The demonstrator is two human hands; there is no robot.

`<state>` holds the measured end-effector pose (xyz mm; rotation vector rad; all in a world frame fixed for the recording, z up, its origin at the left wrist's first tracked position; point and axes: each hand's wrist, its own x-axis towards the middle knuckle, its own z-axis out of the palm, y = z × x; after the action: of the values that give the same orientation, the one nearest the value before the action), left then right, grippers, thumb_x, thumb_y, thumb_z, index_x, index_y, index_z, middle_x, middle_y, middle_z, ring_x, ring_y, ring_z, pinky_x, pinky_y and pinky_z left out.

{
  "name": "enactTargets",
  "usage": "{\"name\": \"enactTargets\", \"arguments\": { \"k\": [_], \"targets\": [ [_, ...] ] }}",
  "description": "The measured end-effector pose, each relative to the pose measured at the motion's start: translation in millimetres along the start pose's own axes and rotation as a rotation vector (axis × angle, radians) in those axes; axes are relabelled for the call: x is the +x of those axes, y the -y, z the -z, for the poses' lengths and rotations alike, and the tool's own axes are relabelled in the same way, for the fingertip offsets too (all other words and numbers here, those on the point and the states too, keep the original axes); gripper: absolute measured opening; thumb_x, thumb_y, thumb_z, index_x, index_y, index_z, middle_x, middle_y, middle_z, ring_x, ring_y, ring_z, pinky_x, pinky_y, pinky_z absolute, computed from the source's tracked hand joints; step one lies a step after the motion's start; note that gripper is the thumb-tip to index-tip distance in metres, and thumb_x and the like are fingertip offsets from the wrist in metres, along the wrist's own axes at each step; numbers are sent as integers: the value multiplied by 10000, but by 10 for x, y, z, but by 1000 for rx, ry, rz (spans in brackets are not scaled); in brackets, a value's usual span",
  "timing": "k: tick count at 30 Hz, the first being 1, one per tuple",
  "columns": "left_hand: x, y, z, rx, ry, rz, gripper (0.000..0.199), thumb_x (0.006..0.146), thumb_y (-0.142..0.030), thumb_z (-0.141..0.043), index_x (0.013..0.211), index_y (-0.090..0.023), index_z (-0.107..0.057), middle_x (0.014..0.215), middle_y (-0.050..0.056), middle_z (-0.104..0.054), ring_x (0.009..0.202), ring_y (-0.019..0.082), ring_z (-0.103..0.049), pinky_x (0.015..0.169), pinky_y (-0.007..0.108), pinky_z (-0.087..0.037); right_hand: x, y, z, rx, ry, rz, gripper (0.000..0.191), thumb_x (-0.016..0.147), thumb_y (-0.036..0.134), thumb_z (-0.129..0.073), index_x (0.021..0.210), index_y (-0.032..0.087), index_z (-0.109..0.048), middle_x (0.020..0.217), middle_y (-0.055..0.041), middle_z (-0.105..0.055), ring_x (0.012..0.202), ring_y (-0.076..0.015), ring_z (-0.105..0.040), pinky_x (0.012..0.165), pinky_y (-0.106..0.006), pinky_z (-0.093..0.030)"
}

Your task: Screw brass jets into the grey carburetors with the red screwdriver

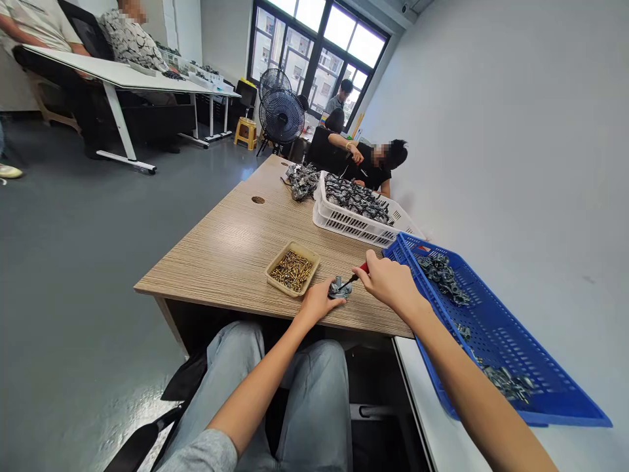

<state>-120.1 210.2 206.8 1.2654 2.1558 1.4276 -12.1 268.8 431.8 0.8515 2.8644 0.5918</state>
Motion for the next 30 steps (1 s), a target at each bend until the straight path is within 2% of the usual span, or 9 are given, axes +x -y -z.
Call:
{"name": "enactTargets", "arguments": {
  "k": [5,8,11,20,30],
  "targets": [
    [0,-5,-5,14,4,6,706,818,-466,-861,1434,-220,-619,1201,112,-791,1109,314,-744,928,349,-553,-18,-177,20,199,64,183,257,1043,363,-528,1257,235,-468,1138,-101,-765,963,-280,-743,692,-319,-413],
    [7,-12,0,26,10,11,702,812,-480,-861,1421,-219,-627,1182,108,-793,1093,311,-746,911,342,-552,-19,-282,10,307,92,277,214,1011,250,-537,1210,254,-457,1152,-59,-754,974,-230,-716,675,-297,-382],
    [12,-14,6,24,12,4,680,810,-481,-861,1401,-230,-639,1173,96,-793,1092,300,-744,903,327,-547,-10,-330,-16,343,111,309,165,1011,218,-537,1148,259,-455,1145,-43,-748,970,-210,-696,674,-288,-371],
    [9,-4,-4,45,4,0,702,819,-507,-847,1417,-210,-632,1079,91,-792,990,274,-741,850,311,-525,-6,-264,-23,273,88,226,168,1042,258,-547,1188,242,-467,1138,-72,-755,976,-264,-732,636,-306,-340],
    [32,21,-25,76,0,10,708,830,-526,-832,1426,-205,-625,1057,89,-786,961,264,-732,840,310,-514,-46,-242,-60,167,43,83,292,1079,417,-494,1287,213,-470,1135,-156,-761,1011,-330,-751,790,-353,-476]
  ]
}}
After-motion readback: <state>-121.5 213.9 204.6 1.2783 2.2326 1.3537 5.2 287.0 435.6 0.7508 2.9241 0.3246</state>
